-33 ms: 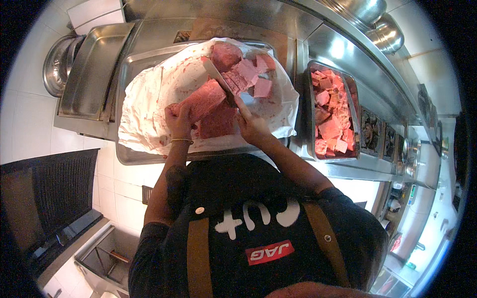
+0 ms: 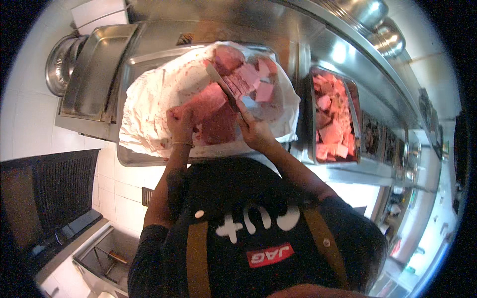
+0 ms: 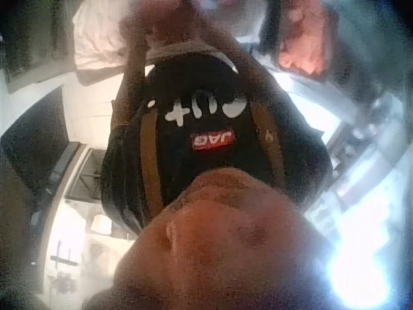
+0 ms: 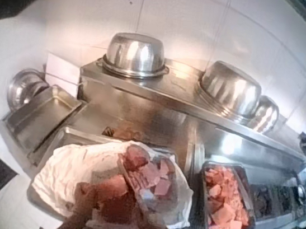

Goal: The person cuts blocks of meat using a cleaver and places the slices into a metal tray.

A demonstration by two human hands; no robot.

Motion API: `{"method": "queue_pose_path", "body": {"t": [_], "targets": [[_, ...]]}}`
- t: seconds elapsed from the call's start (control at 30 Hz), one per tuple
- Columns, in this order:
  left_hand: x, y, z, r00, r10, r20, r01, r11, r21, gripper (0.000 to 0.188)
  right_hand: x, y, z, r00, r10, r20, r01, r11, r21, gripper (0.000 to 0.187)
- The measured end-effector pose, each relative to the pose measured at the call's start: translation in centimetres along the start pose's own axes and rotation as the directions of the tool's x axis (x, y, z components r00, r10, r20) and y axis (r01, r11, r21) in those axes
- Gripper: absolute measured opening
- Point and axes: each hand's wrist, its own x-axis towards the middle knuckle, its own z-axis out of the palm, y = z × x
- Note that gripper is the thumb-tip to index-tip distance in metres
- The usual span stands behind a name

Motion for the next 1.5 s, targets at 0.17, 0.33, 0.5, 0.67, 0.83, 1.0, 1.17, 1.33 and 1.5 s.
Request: {"method": "queue_pose_path", "body": {"t": [0.17, 0.33, 0.5, 0.67, 0.83, 1.0, 1.17, 1.33, 1.5], "targets": [[-0.7, 0.5, 0.1, 0.999, -0.002, -0.049, 0.006, 0.996, 0.094, 0.032, 5.1, -10.5, -12.4, 0.859, -0.35, -0.373, 0.343, 0.935, -0.087, 0.06], [-1.8, 0.0, -1.0, 0.995, -0.05, -0.091, 0.057, 0.995, 0.082, 0.033, 6.9, -16.3, -17.2, 0.684, -0.434, -0.586, 0.5, 0.864, -0.057, 0.061], [-1.9, -0.4, -0.6, 0.999, -0.049, -0.019, 0.049, 0.998, 0.027, 0.031, -2.5, -0.1, 1.6, 0.996, 0.019, 0.083, -0.022, 0.999, 0.042, 0.062], [-0.9, 0.0, 0.4, 0.999, -0.028, -0.037, 0.029, 0.999, 0.036, 0.032, 4.3, -7.9, -9.1, 0.968, -0.203, -0.146, 0.205, 0.979, 0.005, 0.061], [-1.2, -0.4, -0.5, 0.998, -0.06, -0.025, 0.062, 0.996, 0.059, 0.036, 5.4, -14.6, -15.1, 0.745, -0.425, -0.514, 0.509, 0.86, 0.025, 0.066], [-1.0, -0.6, 0.4, 1.0, -0.02, -0.005, 0.02, 0.998, 0.061, 0.034, -0.9, -3.4, -1.5, 1.0, -0.024, 0.015, 0.023, 0.998, 0.054, 0.066], [0.0, -0.1, 0.3, 0.999, 0.017, -0.029, -0.014, 0.993, 0.116, 0.038, 3.1, -8.6, -8.9, 0.971, -0.212, -0.111, 0.22, 0.974, 0.062, 0.062], [-1.1, -0.2, -0.2, 0.997, -0.062, -0.038, 0.066, 0.993, 0.101, 0.04, 6.4, -17.5, -17.9, 0.74, -0.421, -0.525, 0.544, 0.833, 0.098, 0.062], [-1.2, 0.0, 1.2, 1.0, -0.031, -0.001, 0.031, 1.0, 0.004, 0.038, 0.0, -2.3, -0.7, 0.989, -0.117, -0.092, 0.121, 0.992, 0.038, 0.061]]}}
